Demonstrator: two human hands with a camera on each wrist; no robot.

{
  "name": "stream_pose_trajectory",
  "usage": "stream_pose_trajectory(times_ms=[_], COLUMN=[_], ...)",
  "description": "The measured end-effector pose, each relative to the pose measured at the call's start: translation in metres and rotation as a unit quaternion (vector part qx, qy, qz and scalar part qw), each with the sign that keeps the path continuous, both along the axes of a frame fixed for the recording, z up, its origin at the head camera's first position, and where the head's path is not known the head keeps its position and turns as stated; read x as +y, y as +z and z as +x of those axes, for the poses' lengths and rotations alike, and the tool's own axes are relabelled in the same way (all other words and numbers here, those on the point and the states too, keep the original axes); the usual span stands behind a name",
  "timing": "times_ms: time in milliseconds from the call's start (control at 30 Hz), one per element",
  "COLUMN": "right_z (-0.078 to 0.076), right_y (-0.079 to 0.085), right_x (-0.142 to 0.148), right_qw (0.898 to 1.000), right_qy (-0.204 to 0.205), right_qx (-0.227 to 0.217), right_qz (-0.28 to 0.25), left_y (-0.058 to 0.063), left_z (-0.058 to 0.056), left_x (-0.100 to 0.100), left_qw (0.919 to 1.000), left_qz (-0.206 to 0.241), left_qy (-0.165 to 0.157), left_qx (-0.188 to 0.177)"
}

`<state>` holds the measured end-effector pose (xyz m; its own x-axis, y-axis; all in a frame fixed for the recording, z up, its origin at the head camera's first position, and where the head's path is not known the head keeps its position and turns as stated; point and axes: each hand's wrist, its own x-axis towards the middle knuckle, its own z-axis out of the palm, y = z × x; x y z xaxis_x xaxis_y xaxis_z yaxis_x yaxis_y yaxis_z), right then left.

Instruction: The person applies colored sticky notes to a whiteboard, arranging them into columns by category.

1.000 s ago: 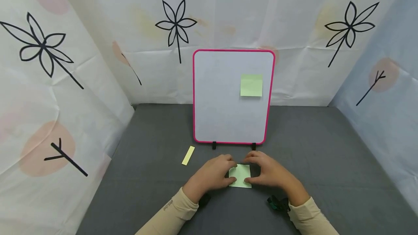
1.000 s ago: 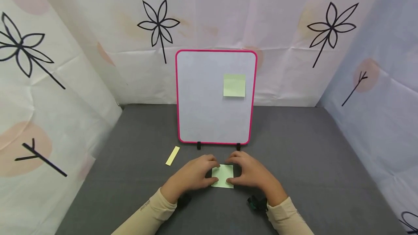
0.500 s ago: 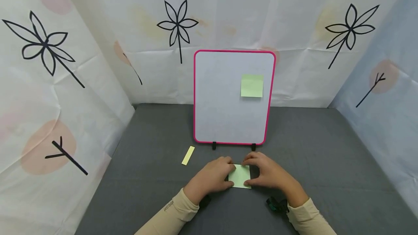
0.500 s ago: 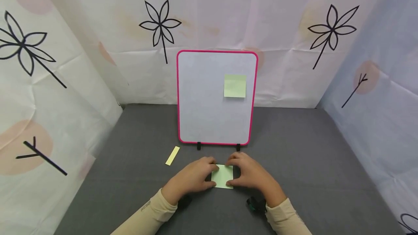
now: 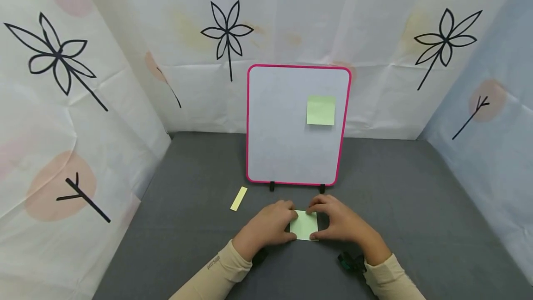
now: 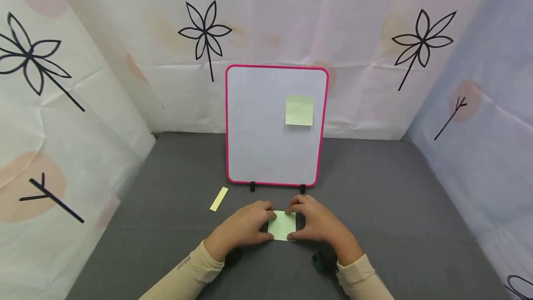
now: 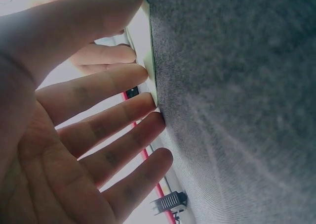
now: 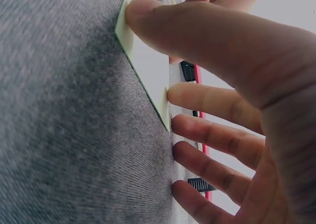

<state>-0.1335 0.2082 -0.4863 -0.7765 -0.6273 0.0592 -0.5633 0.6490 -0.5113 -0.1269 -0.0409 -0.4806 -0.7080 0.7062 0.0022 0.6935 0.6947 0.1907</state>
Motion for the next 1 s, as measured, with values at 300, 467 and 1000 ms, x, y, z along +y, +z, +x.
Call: stream_pose_trajectory(times_ms=[300, 467, 1000], right_z=[0.003, 0.002, 0.003], right_y=[-0.003, -0.003, -0.001], right_x=[0.001, 0.003, 0.001], right_qw=[1.0, 1.0, 1.0], right_qy=[0.003, 0.008, 0.013], right_qx=[-0.001, 0.012, 0.008], right_qz=[-0.001, -0.001, -0.005], left_y=[-0.002, 0.003, 0.005], left_z=[0.001, 0.003, 0.004], left_x=[0.001, 0.002, 0.001], left_qw=[0.9999, 0.9999, 0.9999], left_qz=[-0.015, -0.015, -0.007], left_qy=[-0.002, -0.001, 0.002], left_qx=[-0.005, -0.003, -0.012])
